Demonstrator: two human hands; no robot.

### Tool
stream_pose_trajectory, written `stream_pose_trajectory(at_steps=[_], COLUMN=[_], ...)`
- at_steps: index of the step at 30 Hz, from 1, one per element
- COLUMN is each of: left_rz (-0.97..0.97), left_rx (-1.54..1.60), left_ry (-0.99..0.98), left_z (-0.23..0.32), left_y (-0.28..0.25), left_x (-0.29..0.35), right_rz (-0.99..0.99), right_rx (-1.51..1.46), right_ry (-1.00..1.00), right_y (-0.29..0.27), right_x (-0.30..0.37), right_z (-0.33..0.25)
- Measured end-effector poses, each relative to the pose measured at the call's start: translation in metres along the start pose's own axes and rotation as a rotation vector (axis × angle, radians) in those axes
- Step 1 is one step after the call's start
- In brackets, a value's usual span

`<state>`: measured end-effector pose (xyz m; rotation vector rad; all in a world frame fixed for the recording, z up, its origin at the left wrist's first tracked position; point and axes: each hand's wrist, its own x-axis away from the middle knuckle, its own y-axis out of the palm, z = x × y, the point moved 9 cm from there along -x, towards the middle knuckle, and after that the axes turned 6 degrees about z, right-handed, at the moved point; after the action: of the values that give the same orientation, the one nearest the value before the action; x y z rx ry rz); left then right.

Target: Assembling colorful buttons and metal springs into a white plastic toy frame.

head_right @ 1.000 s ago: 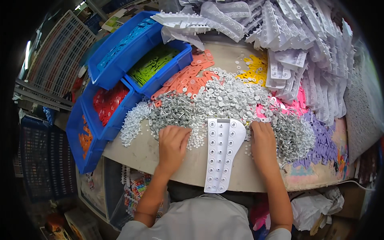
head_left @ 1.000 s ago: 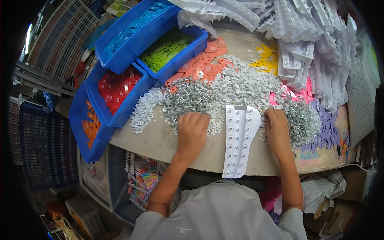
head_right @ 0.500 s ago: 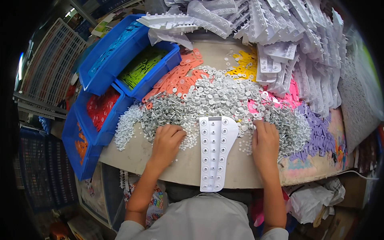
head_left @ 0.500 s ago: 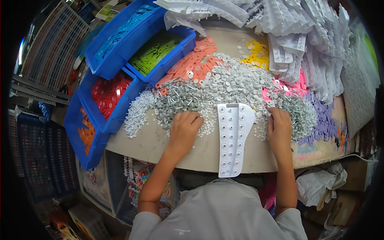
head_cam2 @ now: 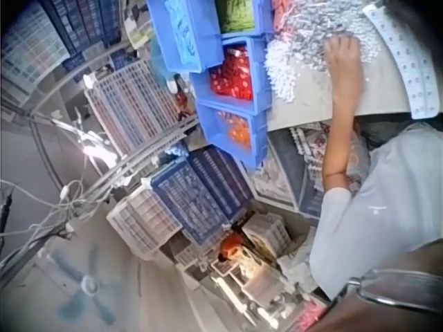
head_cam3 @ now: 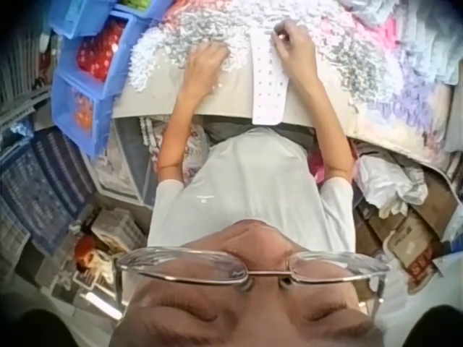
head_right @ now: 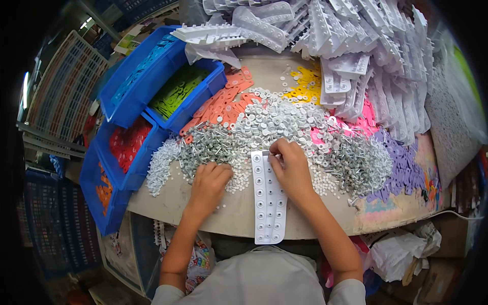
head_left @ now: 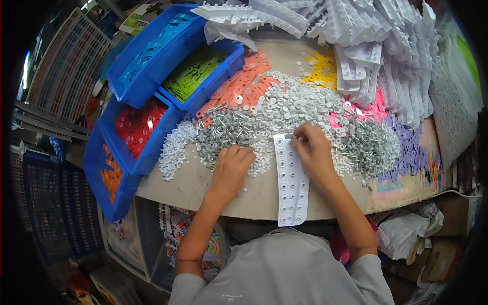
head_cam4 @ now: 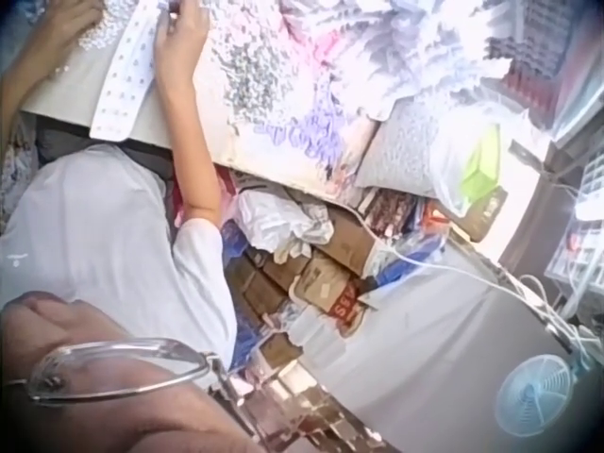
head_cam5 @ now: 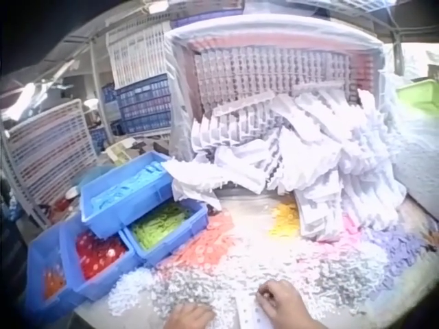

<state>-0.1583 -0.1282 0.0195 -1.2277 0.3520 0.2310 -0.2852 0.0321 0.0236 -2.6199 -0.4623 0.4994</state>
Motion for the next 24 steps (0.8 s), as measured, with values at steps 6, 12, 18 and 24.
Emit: stream_pose_trajectory(at_steps=[6, 12, 18, 24], left_rz=[-0.006, -0.061, -0.04, 0.21], left_rx=[-0.046, -0.04, -0.009, 0.219], left_ry=[0.041, 0.112, 0.128, -0.051], left_z=[0.005, 0.006, 0.005, -0.002], left_y=[0.0, 0.006, -0.003, -0.023], left_x=[0.001, -0.003, -0.004, -0.017], right_rz=[-0.077, -0.03, 0.191, 0.142], right_rx=[0.274, 0.343, 0.552, 0.704], right_ry=[-0.161, -0.351, -0.203, -0.151], right_y=[0.008, 0.003, -0.075, -0.084], right_x=[0.003, 0.012, 0.016, 0.031], right_z=[-0.012, -0.037, -0.015, 0.023])
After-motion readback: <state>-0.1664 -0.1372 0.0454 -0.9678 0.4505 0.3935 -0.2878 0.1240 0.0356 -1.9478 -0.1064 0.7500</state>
